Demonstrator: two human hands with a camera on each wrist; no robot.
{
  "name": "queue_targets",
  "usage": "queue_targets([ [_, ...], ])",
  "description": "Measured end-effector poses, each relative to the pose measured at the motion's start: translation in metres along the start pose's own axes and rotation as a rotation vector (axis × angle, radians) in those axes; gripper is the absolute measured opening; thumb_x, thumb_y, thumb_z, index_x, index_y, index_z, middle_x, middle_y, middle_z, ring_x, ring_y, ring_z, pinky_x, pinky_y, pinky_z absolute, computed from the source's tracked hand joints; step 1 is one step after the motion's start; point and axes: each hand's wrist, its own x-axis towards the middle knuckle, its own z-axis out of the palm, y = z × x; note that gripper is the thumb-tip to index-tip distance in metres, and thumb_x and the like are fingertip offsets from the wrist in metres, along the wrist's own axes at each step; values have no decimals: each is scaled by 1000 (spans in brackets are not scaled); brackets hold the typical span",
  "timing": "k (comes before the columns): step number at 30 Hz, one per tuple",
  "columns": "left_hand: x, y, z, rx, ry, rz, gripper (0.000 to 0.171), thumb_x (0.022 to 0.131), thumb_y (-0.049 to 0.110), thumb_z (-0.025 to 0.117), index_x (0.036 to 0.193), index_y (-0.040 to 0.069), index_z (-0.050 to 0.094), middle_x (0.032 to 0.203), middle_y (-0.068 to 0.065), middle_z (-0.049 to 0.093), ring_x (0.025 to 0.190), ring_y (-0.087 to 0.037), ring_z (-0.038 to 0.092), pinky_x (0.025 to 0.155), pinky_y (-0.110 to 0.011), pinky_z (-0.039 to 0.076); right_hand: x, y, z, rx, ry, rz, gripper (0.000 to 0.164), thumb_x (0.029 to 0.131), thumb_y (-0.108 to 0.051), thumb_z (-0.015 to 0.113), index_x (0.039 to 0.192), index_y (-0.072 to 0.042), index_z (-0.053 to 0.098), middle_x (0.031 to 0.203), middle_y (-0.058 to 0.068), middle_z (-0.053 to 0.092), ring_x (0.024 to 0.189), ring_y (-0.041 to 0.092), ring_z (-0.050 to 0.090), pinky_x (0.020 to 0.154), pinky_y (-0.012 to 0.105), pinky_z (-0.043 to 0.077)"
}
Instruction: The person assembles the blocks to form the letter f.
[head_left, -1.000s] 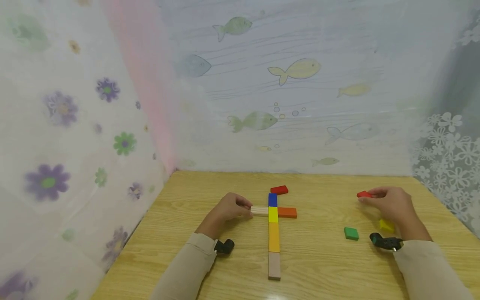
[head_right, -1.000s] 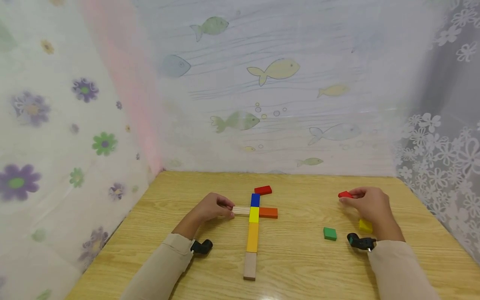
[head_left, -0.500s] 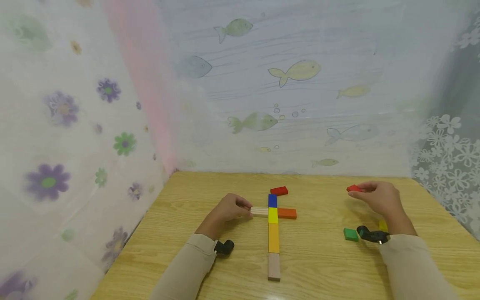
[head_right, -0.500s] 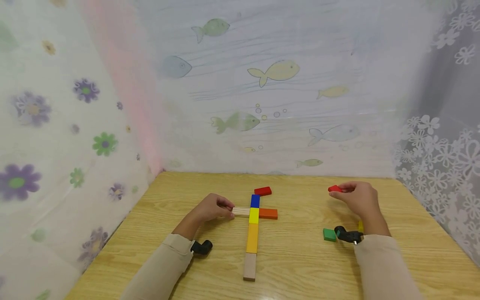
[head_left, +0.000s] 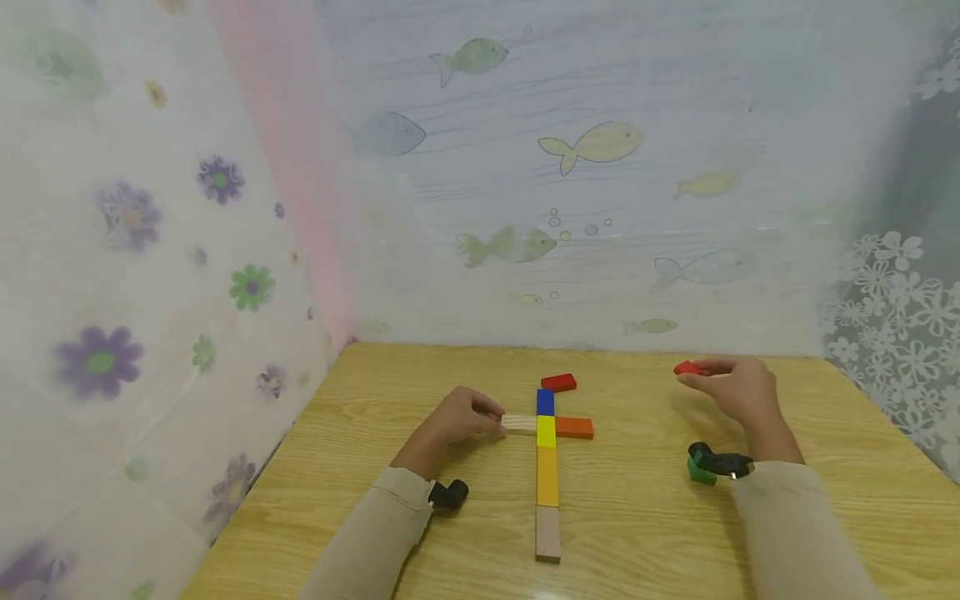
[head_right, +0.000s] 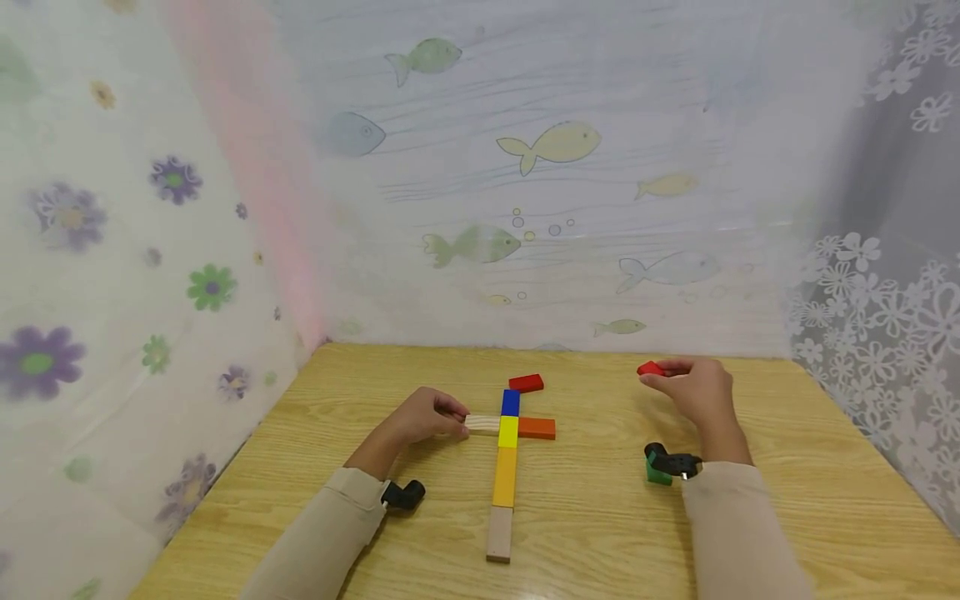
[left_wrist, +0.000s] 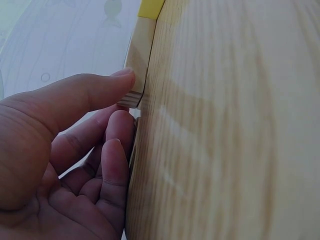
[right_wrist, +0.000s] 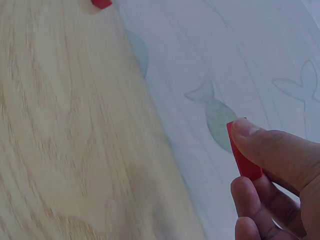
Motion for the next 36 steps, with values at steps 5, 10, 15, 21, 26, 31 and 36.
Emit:
queue_targets([
  [5, -1, 2, 0, -2, 1, 3, 29, 83, 19, 88, 109, 11, 80, 103, 0, 74, 95, -17, 65, 92, -39, 55, 3, -12, 8, 22, 5, 18, 71, 87, -59, 77, 132, -4, 70, 133, 26, 62, 112, 39, 55, 74, 35, 47],
  [10, -1, 2, 0, 2, 1, 15, 28, 83, 18, 87, 109, 10, 80, 101, 0, 74, 92, -16, 65, 93, -39, 54, 5, -24, 15, 47, 6, 21, 68, 89, -54, 77, 133, -3, 69, 137, 26, 59, 114, 41, 53, 77, 38, 46],
  [15, -2, 2, -1, 5, -2, 21, 28, 84, 17, 87, 109, 9, 80, 101, -1, 75, 91, -16, 65, 91, -38, 55, 7, -37, 24, 82, -3, 26, 62, 91, -46, 78, 134, -1, 68, 142, 28, 55, 120, 43, 52, 81, 39, 47],
  [21, 0, 0, -1, 9, 2, 18, 29, 83, 19, 88, 109, 11, 80, 103, 0, 74, 94, -16, 65, 91, -38, 55, 9, -47, 37, 90, -9, 11, 54, 94, -34, 75, 136, -2, 67, 137, 29, 60, 111, 39, 59, 75, 32, 48],
  [26, 0, 1, 0, 14, 6, 13, 28, 83, 20, 88, 108, 12, 80, 103, 0, 74, 96, -17, 64, 92, -39, 54, 12, -52, 45, 105, -13, 0, 49, 93, -29, 74, 134, -3, 69, 133, 27, 65, 112, 38, 62, 76, 31, 48],
  [31, 0, 0, 0, 14, 8, 11, 27, 83, 19, 88, 107, 11, 81, 101, 0, 75, 94, -16, 65, 93, -39, 54, 14, -58, 53, 122, -8, 2, 49, 92, -31, 77, 133, -5, 70, 134, 24, 65, 116, 39, 61, 81, 36, 50],
  [36, -1, 1, 1, -2, 5, 14, 27, 83, 17, 88, 108, 10, 81, 99, 0, 75, 91, -15, 65, 90, -37, 55, 14, -61, 65, 147, -16, 6, 52, 90, -37, 80, 132, -7, 71, 136, 20, 65, 122, 39, 57, 88, 43, 53],
])
